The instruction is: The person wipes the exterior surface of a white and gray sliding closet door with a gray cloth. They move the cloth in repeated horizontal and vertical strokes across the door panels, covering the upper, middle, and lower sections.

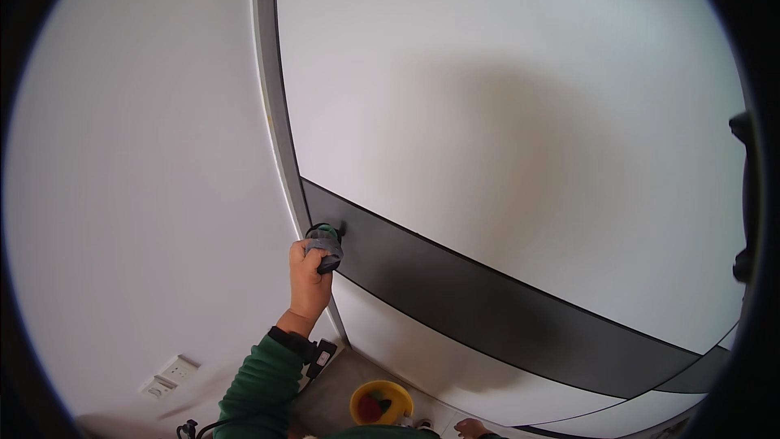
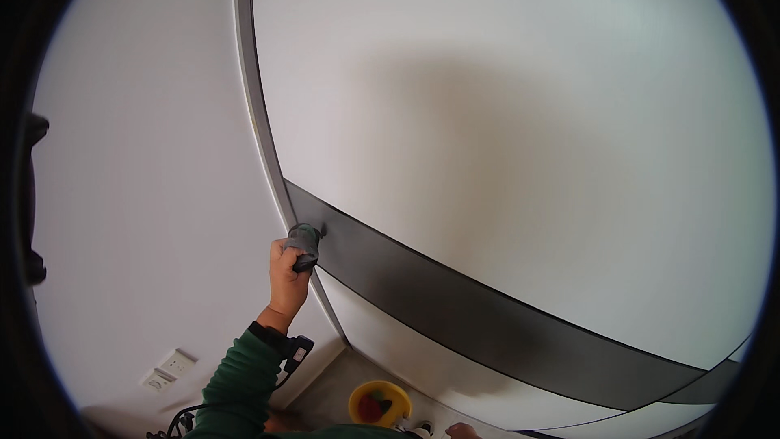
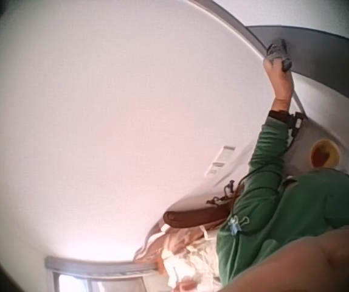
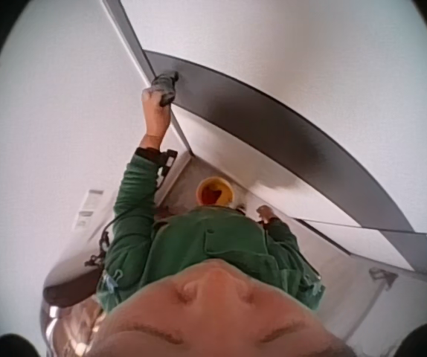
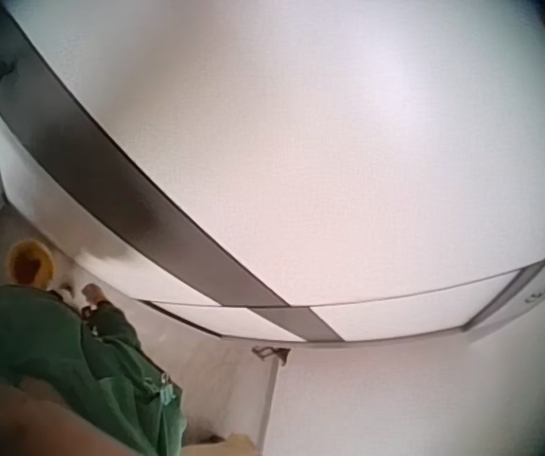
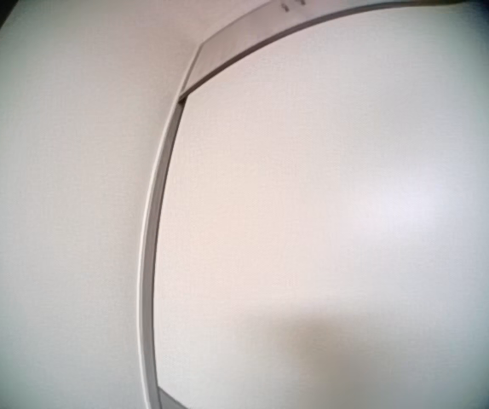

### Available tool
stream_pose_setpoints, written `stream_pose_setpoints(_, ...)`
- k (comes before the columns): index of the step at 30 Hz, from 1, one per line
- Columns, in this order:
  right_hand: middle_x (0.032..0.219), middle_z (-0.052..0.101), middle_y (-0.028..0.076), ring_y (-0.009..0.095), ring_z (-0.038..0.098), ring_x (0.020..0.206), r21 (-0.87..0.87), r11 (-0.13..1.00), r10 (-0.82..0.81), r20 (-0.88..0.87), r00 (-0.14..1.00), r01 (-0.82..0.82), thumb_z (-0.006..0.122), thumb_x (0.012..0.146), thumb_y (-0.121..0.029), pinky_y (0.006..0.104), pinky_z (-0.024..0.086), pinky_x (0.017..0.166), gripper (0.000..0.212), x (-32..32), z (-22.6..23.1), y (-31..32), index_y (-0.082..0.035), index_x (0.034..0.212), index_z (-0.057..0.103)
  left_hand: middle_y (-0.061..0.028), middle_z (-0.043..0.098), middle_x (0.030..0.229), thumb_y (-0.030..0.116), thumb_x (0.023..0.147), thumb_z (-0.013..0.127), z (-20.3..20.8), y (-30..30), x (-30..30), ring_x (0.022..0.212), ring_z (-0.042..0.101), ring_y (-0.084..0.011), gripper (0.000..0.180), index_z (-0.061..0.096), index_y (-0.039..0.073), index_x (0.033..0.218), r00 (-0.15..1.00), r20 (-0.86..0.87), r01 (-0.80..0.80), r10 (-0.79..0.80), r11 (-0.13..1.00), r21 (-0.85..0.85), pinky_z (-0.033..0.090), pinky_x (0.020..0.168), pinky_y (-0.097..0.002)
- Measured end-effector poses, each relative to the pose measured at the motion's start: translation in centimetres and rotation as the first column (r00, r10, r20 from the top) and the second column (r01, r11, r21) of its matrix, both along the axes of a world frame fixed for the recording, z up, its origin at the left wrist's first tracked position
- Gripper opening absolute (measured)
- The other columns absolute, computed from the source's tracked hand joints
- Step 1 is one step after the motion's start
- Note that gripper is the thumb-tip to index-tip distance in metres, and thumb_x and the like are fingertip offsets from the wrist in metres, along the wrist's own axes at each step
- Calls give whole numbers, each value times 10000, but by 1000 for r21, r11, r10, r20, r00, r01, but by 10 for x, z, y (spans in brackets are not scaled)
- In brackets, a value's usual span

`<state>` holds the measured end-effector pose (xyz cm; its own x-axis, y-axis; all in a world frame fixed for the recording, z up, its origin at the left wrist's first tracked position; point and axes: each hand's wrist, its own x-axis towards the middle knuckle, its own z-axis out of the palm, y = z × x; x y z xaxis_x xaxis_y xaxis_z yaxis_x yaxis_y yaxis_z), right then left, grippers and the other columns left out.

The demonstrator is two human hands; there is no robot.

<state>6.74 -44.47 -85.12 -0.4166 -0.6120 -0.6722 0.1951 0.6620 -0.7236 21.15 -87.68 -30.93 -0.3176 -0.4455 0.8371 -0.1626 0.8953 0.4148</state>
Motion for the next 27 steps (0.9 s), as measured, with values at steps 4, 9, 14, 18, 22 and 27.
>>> stream_pose_setpoints(4,896,599,123,254,591,816,199,759,602,-577,551,-621,658,782,-197,383,541,663,283,-42,-16,-38,-54,1019,601,-152,492,1025,-171,641,592,21,8,6,927,523,-329,336,572,38,904,996,-92,-32,13,978,-205,456,799,-332)
stream_pose_setpoints(9,816,609,121,265,601,750,-125,876,283,-647,708,-465,729,723,-244,411,521,645,271,-46,-25,-11,-51,884,629,-140,510,989,-130,608,653,10,11,6,910,514,-329,314,608,63,851,999,1,37,-39,941,-338,441,786,-380)
stream_pose_setpoints(14,765,615,120,259,592,675,-222,821,172,-782,599,-526,688,767,-290,439,499,610,269,-33,-3,7,-45,869,643,-127,521,949,-80,589,692,-46,1,17,899,504,-338,300,619,90,825,998,63,43,-28,967,-253,436,759,-412)
stream_pose_setpoints(18,727,609,124,252,594,681,-26,953,245,-526,814,-303,622,823,-286,434,491,600,249,-21,30,18,-43,871,648,-144,526,956,-82,599,672,-91,-15,29,921,504,-365,297,627,88,838,977,213,28,-19,999,-38,441,774,-422)
stream_pose_setpoints(22,720,599,115,234,588,682,22,920,346,-517,783,-392,611,846,-276,427,473,590,233,-27,45,9,-47,836,655,-154,534,927,-95,623,636,-105,-33,51,910,518,-365,282,637,86,838,946,320,9,-53,991,137,448,786,-422)
stream_pose_setpoints(27,754,611,97,234,593,689,-63,922,309,-476,823,-382,606,839,-230,419,483,601,174,-40,60,-4,-66,824,661,-166,526,935,-128,614,602,-16,-61,59,902,523,-373,280,579,55,824,970,129,-224,207,965,136,444,780,-409)
